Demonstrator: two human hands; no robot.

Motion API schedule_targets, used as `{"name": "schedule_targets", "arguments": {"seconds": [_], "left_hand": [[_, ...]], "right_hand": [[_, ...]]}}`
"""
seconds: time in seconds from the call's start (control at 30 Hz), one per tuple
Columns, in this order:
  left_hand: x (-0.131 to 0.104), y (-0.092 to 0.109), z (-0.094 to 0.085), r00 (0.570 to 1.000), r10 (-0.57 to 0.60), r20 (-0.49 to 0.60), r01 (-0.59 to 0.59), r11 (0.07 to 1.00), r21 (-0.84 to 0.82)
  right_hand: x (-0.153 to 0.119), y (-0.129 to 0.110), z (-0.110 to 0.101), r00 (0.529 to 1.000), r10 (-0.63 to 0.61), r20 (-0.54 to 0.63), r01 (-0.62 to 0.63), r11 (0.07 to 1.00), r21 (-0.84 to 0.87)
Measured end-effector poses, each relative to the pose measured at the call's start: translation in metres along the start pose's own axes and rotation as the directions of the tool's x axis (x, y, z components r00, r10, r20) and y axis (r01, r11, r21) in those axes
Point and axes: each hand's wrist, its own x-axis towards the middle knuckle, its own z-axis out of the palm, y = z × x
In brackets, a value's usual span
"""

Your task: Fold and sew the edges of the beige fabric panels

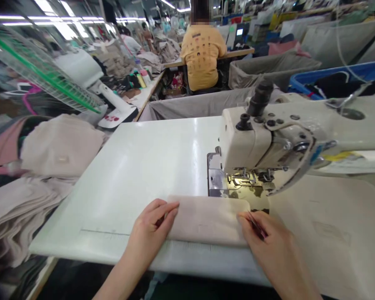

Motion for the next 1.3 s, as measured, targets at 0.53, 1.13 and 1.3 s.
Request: {"name": "schedule_targets", "arguments": {"seconds": [0.53, 1.13, 1.3], "left_hand": [[0.002, 0.003, 0.000, 0.999, 0.033, 0.032, -0.035, 0.998, 0.058], [0.073, 0.021, 0.004, 0.873, 0.267, 0.409, -0.476, 0.649, 0.593], [0.112, 0.046, 0.036, 0.884, 0.248, 0.396, -0.450, 0.680, 0.579]], "right_hand": [[0.000, 0.001, -0.001, 0.995, -0.094, 0.033, 0.096, 0.991, -0.094], [0.001, -0.018, -0.011, 0.863, -0.501, 0.064, 0.496, 0.817, -0.296], [-0.005, -0.028, -0.006, 0.862, -0.498, 0.095, 0.503, 0.817, -0.283]]}}
